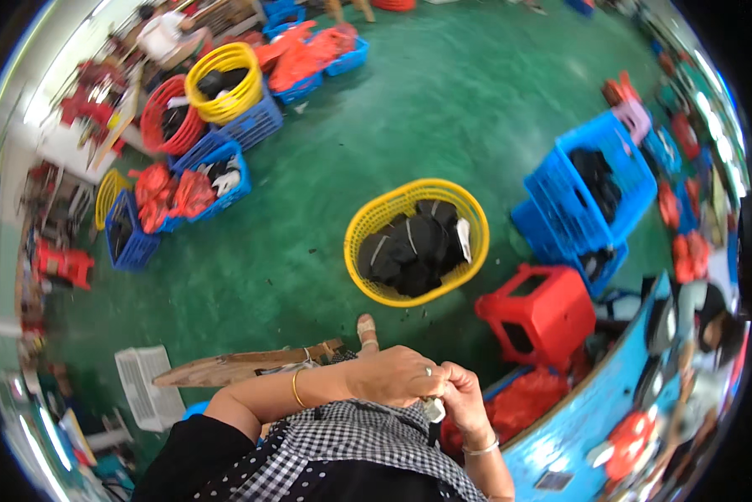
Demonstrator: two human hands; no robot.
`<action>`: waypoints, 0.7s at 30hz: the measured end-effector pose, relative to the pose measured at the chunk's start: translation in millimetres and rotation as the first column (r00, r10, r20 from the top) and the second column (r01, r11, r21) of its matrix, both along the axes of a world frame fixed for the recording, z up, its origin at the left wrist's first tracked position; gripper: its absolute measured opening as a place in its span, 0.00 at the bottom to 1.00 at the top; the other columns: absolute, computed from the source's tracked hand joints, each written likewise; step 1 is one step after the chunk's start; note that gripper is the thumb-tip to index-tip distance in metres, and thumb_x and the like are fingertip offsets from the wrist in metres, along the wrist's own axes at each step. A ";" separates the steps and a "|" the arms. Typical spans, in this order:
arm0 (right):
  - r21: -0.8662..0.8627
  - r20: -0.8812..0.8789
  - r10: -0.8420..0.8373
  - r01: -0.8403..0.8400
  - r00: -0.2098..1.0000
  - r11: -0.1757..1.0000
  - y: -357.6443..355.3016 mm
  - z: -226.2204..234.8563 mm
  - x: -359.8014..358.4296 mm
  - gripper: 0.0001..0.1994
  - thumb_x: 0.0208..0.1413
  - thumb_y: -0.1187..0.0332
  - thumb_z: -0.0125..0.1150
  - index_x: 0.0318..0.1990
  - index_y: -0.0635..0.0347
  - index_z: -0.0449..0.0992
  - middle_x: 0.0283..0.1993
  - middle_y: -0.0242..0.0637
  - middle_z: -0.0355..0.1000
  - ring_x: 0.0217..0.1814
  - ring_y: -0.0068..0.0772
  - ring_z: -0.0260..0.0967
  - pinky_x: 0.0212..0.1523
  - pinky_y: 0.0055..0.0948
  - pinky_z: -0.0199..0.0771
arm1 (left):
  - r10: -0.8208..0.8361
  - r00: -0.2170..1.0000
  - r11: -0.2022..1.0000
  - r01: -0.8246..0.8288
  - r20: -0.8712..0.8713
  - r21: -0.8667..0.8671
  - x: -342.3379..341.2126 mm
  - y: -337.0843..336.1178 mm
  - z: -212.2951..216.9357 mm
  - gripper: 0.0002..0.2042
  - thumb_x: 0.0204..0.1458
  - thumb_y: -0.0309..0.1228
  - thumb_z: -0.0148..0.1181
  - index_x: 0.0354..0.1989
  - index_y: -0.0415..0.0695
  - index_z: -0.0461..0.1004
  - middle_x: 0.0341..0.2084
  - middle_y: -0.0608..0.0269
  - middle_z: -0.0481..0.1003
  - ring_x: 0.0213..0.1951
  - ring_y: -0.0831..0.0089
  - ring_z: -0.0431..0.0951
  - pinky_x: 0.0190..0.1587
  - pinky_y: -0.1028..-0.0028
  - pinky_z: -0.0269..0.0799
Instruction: Applying glue to shoe tongue components and preparing materials.
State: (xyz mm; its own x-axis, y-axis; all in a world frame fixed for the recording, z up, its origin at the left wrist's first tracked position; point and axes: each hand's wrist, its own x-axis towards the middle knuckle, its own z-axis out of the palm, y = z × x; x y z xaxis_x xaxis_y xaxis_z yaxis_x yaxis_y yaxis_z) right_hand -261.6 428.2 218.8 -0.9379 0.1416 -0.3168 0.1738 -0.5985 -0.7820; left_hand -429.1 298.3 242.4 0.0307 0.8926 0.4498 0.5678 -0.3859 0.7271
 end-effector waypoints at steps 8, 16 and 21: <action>0.354 0.020 -0.056 0.046 0.998 0.934 -32.4 53.3 -131.1 0.06 0.60 0.76 0.63 0.34 0.58 0.71 0.31 0.25 0.70 0.32 0.14 0.63 0.35 0.16 0.64 | 0.451 0.770 0.892 -0.410 0.452 -0.192 -87.8 -55.9 24.3 0.21 0.49 0.39 0.74 0.34 0.46 0.63 0.19 0.67 0.70 0.19 0.70 0.73 0.22 0.73 0.62; 0.365 0.013 0.079 -0.078 0.997 0.928 -33.6 53.6 -205.5 0.06 0.60 0.74 0.65 0.37 0.58 0.71 0.34 0.26 0.72 0.32 0.14 0.65 0.35 0.17 0.67 | 0.483 0.804 0.852 -0.523 0.348 0.026 -150.4 -59.0 17.8 0.11 0.51 0.24 0.65 0.38 0.45 0.67 0.25 0.58 0.74 0.27 0.53 0.79 0.26 0.62 0.70; 0.332 -0.015 0.243 -0.224 0.970 0.916 -15.6 62.4 -263.4 0.04 0.61 0.74 0.63 0.38 0.59 0.72 0.35 0.27 0.73 0.33 0.15 0.67 0.36 0.17 0.68 | 0.546 0.747 0.811 -0.585 0.379 -0.013 -187.1 -56.3 39.1 0.09 0.54 0.26 0.63 0.38 0.45 0.67 0.22 0.56 0.74 0.26 0.51 0.78 0.25 0.62 0.69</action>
State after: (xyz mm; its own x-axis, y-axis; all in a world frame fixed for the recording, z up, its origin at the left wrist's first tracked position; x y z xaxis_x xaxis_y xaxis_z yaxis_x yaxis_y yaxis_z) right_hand -525.0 412.7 281.2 -0.9713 0.0032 -0.2378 0.2290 -0.2566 -0.9390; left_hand -616.1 242.0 281.4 -0.6409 0.6452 0.4159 0.4214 -0.1571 0.8932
